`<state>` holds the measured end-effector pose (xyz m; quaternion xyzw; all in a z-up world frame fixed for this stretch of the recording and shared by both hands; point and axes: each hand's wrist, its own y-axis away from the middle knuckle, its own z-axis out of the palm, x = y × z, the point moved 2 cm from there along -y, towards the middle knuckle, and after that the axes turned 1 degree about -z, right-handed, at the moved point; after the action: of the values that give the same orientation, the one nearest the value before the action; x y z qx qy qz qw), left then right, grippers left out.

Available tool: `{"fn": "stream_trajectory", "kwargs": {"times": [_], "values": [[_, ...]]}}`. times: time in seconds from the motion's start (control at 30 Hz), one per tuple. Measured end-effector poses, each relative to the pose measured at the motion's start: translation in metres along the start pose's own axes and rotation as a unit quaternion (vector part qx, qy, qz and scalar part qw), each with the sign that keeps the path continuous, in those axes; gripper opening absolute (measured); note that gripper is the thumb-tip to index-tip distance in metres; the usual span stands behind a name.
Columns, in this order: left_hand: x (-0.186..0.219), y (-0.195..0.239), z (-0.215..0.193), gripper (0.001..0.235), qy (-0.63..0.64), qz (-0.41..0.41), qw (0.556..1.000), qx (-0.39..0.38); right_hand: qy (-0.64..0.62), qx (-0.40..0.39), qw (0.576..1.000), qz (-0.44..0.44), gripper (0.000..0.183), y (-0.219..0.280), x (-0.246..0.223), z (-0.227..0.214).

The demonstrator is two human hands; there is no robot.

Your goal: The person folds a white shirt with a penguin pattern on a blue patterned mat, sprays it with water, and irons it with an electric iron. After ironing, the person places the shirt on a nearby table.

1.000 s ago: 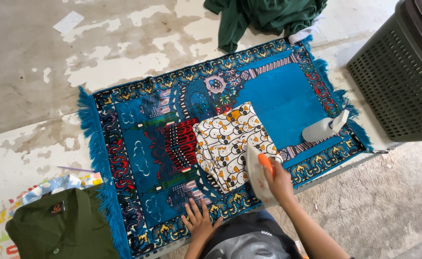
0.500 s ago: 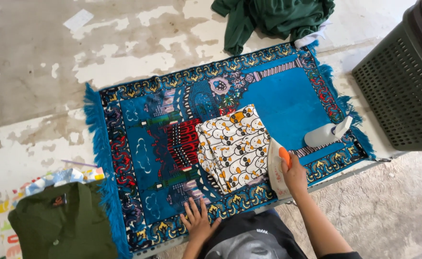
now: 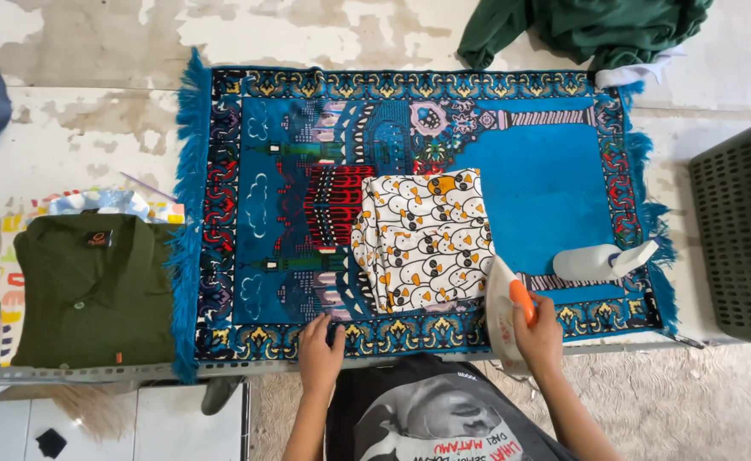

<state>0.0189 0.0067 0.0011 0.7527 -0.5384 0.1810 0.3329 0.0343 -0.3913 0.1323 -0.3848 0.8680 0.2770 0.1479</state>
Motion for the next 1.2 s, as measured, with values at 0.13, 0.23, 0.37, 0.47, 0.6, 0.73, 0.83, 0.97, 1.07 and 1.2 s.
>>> {"fn": "stream_trajectory", "kwargs": {"times": [0.13, 0.23, 0.37, 0.47, 0.6, 0.73, 0.83, 0.97, 1.07, 1.2], "values": [[0.016, -0.007, -0.005, 0.04, 0.137, -0.14, 0.979, -0.053, 0.072, -0.102, 0.988, -0.091, 0.043, -0.038, -0.044, 0.017], [0.007, 0.002, 0.016, 0.04, 0.224, -0.215, 0.947, -0.085, 0.149, -0.149, 0.95, -0.23, 0.05, -0.058, -0.061, 0.05], [-0.005, 0.013, 0.033, 0.033, 0.273, -0.239, 0.928, -0.088, 0.206, -0.252, 0.874, -0.36, 0.042, -0.031, -0.092, 0.083], [-0.006, 0.026, 0.036, 0.032, 0.321, -0.247, 0.911, -0.076, 0.239, -0.293, 0.833, -0.404, 0.041, -0.005, -0.095, 0.084], [0.013, 0.035, 0.015, 0.035, 0.339, -0.235, 0.908, -0.069, 0.264, -0.351, 0.79, -0.427, 0.04, 0.014, -0.071, 0.087], [0.026, 0.012, 0.012, 0.036, 0.297, -0.215, 0.927, -0.077, 0.268, -0.364, 0.802, -0.391, 0.042, 0.017, -0.035, 0.066], [0.057, -0.011, 0.014, 0.035, 0.272, -0.184, 0.937, -0.118, 0.275, -0.294, 0.852, -0.334, 0.05, 0.0, 0.018, 0.058], [0.089, -0.039, 0.039, 0.068, 0.152, -0.126, 0.966, -0.166, 0.171, -0.179, 0.955, -0.165, 0.065, -0.024, 0.075, 0.02], [0.12, -0.044, 0.045, 0.055, 0.07, -0.141, 0.969, -0.191, 0.12, -0.1, 0.984, -0.086, 0.059, -0.029, 0.094, -0.006], [0.124, -0.05, 0.064, 0.021, 0.167, -0.148, 0.962, -0.16, 0.106, -0.024, 0.991, -0.072, 0.056, -0.035, 0.116, -0.016]]}}
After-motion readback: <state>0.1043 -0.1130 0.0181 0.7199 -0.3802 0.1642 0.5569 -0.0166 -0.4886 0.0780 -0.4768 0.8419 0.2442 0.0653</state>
